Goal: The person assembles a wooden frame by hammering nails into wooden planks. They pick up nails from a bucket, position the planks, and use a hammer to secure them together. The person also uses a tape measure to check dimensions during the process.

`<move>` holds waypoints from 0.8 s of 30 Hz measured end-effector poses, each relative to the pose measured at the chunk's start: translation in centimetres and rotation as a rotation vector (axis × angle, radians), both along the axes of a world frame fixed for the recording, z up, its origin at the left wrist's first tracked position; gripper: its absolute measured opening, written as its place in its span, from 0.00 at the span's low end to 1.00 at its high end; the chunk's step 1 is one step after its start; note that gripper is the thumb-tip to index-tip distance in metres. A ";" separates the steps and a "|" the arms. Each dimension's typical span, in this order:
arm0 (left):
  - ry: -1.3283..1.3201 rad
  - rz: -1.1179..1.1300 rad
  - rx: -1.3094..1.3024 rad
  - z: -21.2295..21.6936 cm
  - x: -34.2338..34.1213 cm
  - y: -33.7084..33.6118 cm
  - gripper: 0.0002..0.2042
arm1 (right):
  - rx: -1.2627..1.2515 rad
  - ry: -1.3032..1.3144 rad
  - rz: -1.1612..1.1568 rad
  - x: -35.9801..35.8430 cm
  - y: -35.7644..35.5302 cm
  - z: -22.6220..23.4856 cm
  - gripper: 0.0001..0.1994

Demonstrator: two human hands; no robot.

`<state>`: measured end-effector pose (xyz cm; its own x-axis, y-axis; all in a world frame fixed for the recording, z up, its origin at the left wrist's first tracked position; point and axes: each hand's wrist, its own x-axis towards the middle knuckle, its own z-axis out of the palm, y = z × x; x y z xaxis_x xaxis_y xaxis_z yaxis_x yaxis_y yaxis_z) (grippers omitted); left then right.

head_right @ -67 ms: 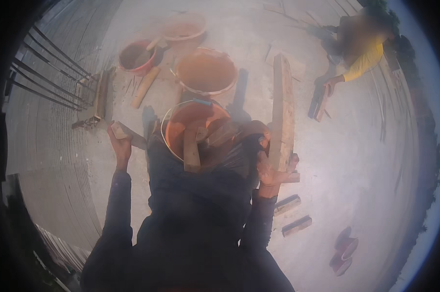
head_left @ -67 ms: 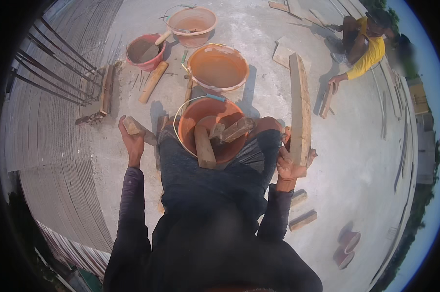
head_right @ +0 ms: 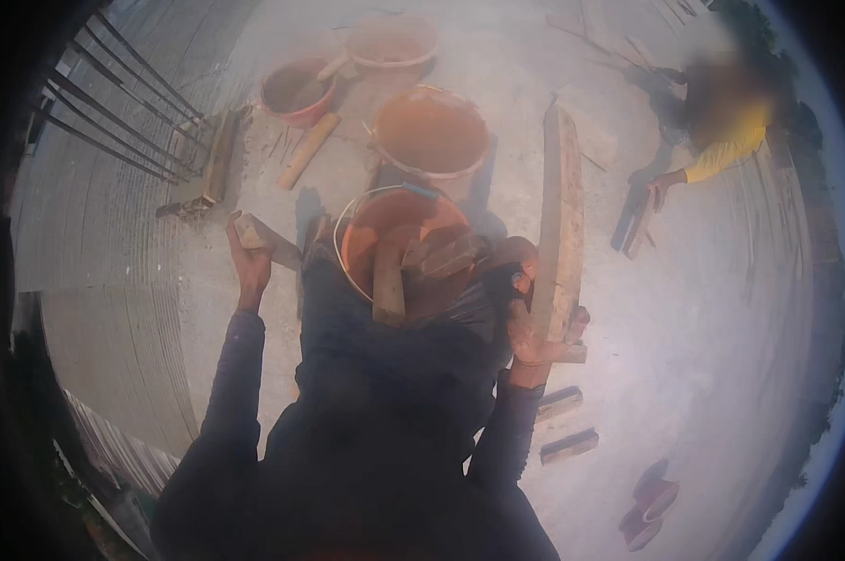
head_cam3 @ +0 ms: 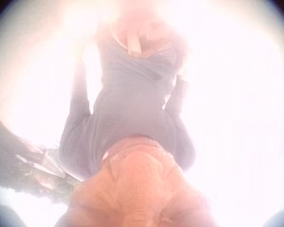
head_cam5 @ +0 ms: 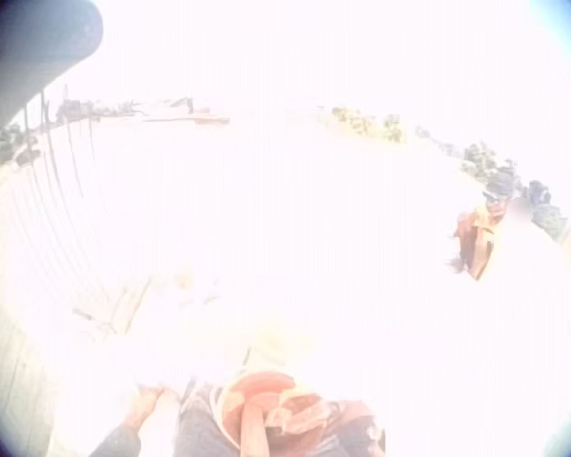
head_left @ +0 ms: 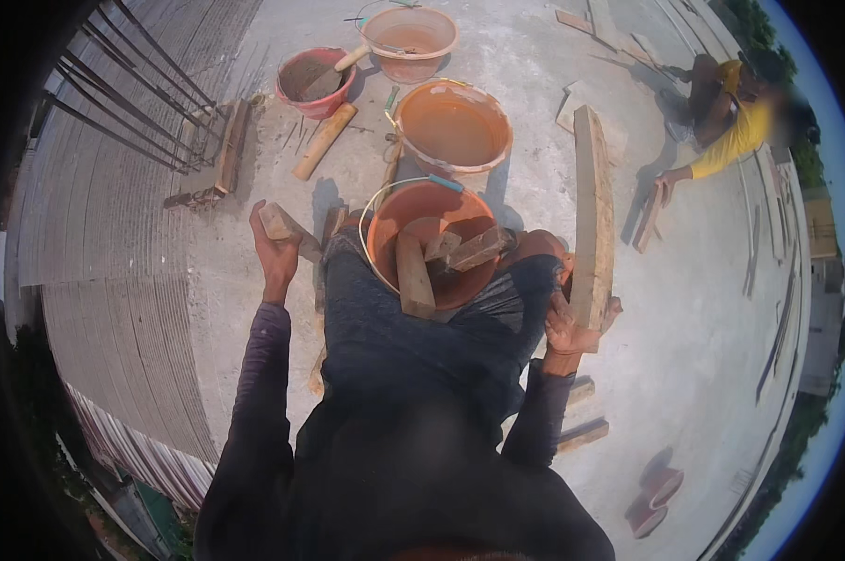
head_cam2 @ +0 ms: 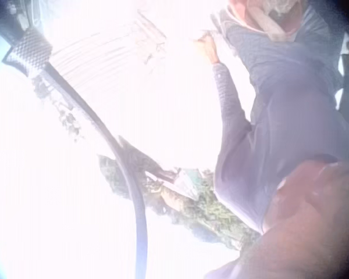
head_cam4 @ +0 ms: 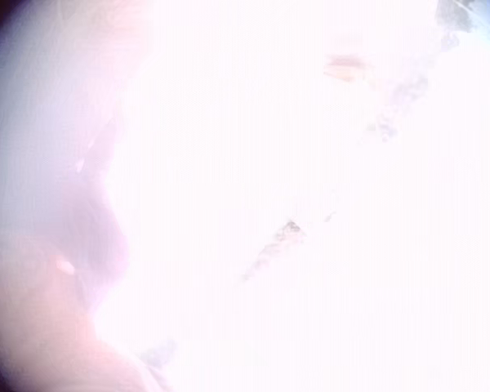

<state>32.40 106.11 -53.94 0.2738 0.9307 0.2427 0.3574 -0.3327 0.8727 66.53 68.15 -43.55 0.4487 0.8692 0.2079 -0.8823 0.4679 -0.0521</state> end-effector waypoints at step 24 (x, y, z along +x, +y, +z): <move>0.205 -0.111 -0.291 1.8 -7.8 -5.1 0.36 | -0.446 -0.334 0.783 -10.5 16.9 -2.1 0.43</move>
